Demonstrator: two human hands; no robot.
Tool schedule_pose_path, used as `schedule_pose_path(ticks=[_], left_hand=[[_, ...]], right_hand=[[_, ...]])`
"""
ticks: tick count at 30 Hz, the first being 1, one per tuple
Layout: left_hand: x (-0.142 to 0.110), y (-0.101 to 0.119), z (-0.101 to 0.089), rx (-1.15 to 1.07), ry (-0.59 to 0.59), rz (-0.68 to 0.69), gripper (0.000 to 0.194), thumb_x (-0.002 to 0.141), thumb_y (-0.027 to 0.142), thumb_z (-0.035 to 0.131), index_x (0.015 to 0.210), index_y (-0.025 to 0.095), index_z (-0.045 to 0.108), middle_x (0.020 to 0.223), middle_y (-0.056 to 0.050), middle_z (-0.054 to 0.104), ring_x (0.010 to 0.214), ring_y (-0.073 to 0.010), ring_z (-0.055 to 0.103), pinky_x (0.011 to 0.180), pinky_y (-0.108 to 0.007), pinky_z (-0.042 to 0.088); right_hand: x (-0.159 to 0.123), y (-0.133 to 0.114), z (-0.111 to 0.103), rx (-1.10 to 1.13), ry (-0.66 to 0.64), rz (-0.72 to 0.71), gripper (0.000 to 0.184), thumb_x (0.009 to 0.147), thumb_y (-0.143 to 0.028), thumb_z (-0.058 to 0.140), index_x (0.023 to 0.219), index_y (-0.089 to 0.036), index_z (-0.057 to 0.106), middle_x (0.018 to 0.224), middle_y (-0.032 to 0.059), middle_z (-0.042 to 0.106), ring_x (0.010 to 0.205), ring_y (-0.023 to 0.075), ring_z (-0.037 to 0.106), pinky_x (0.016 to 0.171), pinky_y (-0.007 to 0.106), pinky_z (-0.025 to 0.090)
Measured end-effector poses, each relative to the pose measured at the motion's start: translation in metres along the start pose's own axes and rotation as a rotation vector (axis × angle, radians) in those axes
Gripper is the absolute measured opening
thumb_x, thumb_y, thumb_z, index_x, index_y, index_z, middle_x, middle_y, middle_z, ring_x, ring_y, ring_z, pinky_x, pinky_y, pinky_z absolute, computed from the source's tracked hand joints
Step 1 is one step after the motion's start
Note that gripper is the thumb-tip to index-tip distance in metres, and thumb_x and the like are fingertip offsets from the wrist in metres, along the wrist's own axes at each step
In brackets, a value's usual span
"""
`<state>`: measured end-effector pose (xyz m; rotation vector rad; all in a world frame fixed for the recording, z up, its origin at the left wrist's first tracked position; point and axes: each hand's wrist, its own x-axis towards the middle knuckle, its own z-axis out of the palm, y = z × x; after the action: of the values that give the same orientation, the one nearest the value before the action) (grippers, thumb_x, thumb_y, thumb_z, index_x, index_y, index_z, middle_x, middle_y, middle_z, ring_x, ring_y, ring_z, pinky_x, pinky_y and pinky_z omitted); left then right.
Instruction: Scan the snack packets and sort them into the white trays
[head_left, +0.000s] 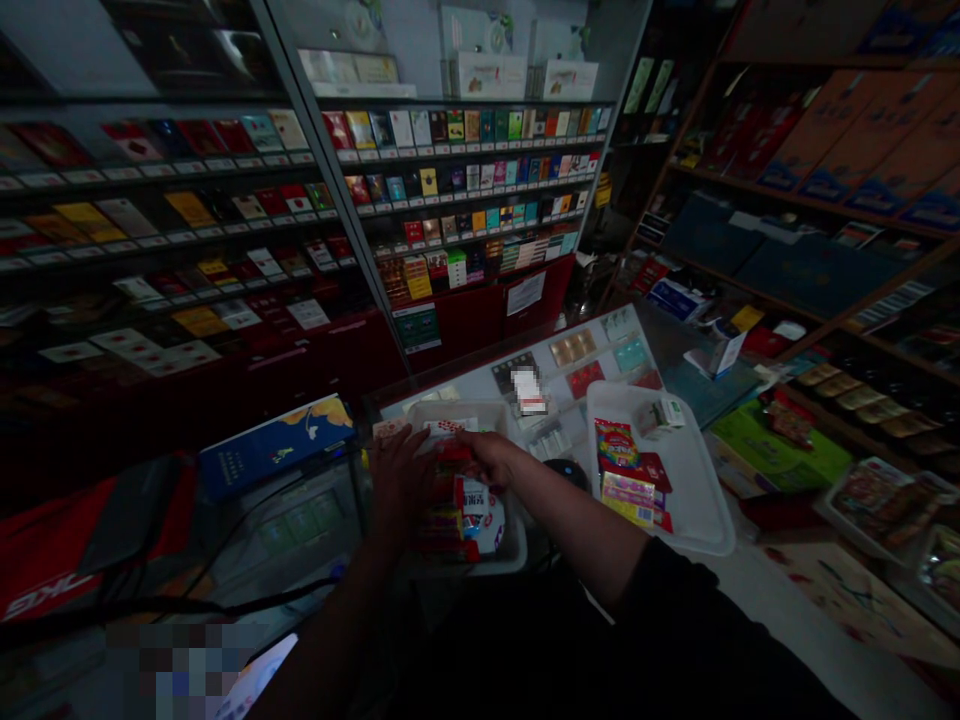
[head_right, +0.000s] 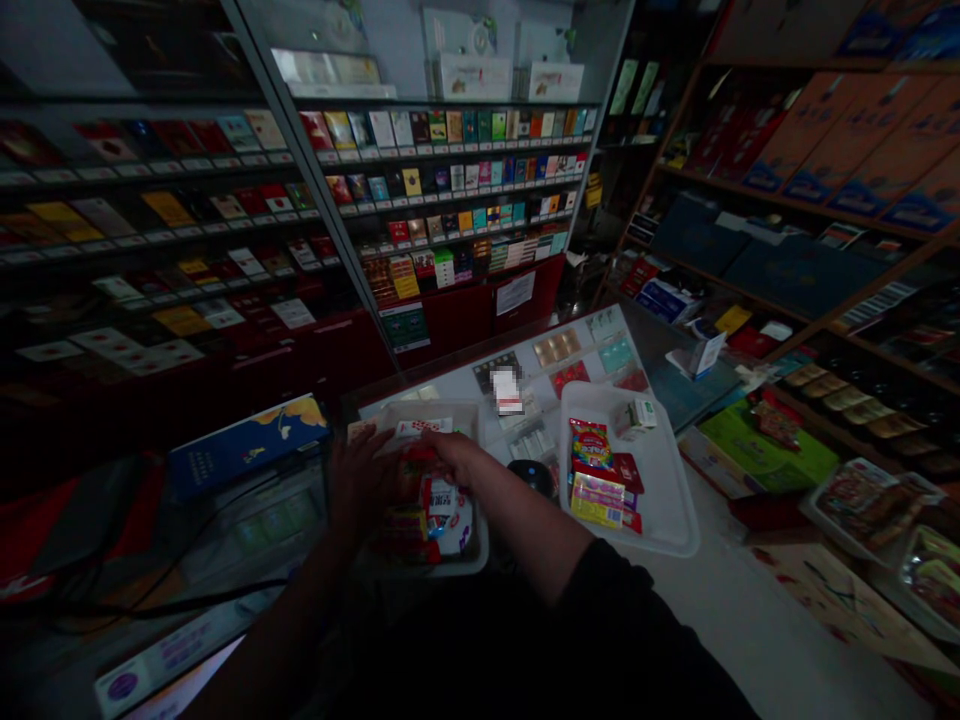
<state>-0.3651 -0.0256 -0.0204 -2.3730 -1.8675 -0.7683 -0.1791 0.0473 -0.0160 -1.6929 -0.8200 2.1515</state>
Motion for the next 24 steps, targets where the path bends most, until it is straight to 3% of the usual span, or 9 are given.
schedule_pose_path(ticks=[4,6,8,10,14,20,24], left_hand=[[-0.005,0.006,0.001,-0.054,-0.053,0.045,0.026,0.094,0.032,0.054,0.105,0.03,0.078,0.142,-0.004,0.066,0.145,-0.03,0.047,0.126,-0.06,0.019],[-0.009,0.008,0.004,-0.115,-0.036,0.028,0.025,0.094,0.036,0.055,0.103,0.029,0.078,0.144,-0.004,0.065,0.145,-0.0299,0.046,0.127,-0.059,0.02],[-0.01,0.008,0.007,-0.206,0.016,-0.067,0.029,0.096,0.041,0.053,0.102,0.026,0.077,0.147,-0.006,0.062,0.145,-0.0285,0.047,0.126,-0.055,0.027],[-0.007,0.005,0.011,-0.302,0.064,-0.245,0.035,0.096,0.045,0.05,0.1,0.023,0.076,0.146,-0.009,0.062,0.141,-0.0279,0.051,0.121,-0.05,0.038],[0.009,-0.002,0.012,-0.423,-0.017,-0.564,0.04,0.091,0.054,0.053,0.093,0.021,0.078,0.133,-0.012,0.071,0.127,-0.0316,0.062,0.112,-0.049,0.046],[0.038,0.004,0.002,-0.748,-0.102,-0.693,0.042,0.079,0.061,0.067,0.09,0.022,0.08,0.096,-0.006,0.081,0.098,-0.0293,0.073,0.085,-0.037,0.056],[0.051,0.018,-0.002,-1.061,-0.159,-0.709,0.039,0.073,0.054,0.073,0.092,0.021,0.08,0.086,-0.003,0.08,0.08,-0.0248,0.074,0.072,-0.033,0.056]], right_hand=[[0.007,0.008,-0.002,0.084,0.068,0.002,0.018,0.095,-0.032,0.065,0.085,-0.018,0.059,0.054,-0.0028,0.059,0.038,0.01,0.047,0.036,0.017,0.031],[0.009,0.011,-0.004,0.093,0.093,-0.035,0.015,0.091,-0.025,0.069,0.084,-0.018,0.058,0.054,-0.0039,0.059,0.039,0.0099,0.049,0.038,0.018,0.036],[0.01,0.013,-0.006,0.106,0.1,-0.078,0.015,0.088,-0.022,0.071,0.081,-0.017,0.058,0.054,-0.0034,0.06,0.042,0.0109,0.052,0.04,0.02,0.041],[0.008,0.015,-0.007,0.123,0.09,-0.137,0.017,0.085,-0.02,0.073,0.077,-0.016,0.059,0.055,-0.0028,0.06,0.045,0.0117,0.055,0.045,0.022,0.045],[0.002,0.018,-0.01,0.147,0.051,-0.268,0.019,0.08,-0.021,0.076,0.071,-0.015,0.062,0.056,-0.0034,0.061,0.048,0.0104,0.054,0.051,0.022,0.046],[-0.007,0.02,-0.021,0.039,-0.09,-0.545,0.029,0.072,-0.04,0.082,0.068,-0.015,0.067,0.059,-0.0019,0.064,0.052,0.0113,0.054,0.054,0.023,0.043],[-0.016,0.015,-0.035,-0.136,-0.071,-0.651,0.029,0.074,-0.042,0.075,0.065,-0.016,0.065,0.054,-0.0042,0.059,0.047,0.0094,0.045,0.049,0.022,0.034]])
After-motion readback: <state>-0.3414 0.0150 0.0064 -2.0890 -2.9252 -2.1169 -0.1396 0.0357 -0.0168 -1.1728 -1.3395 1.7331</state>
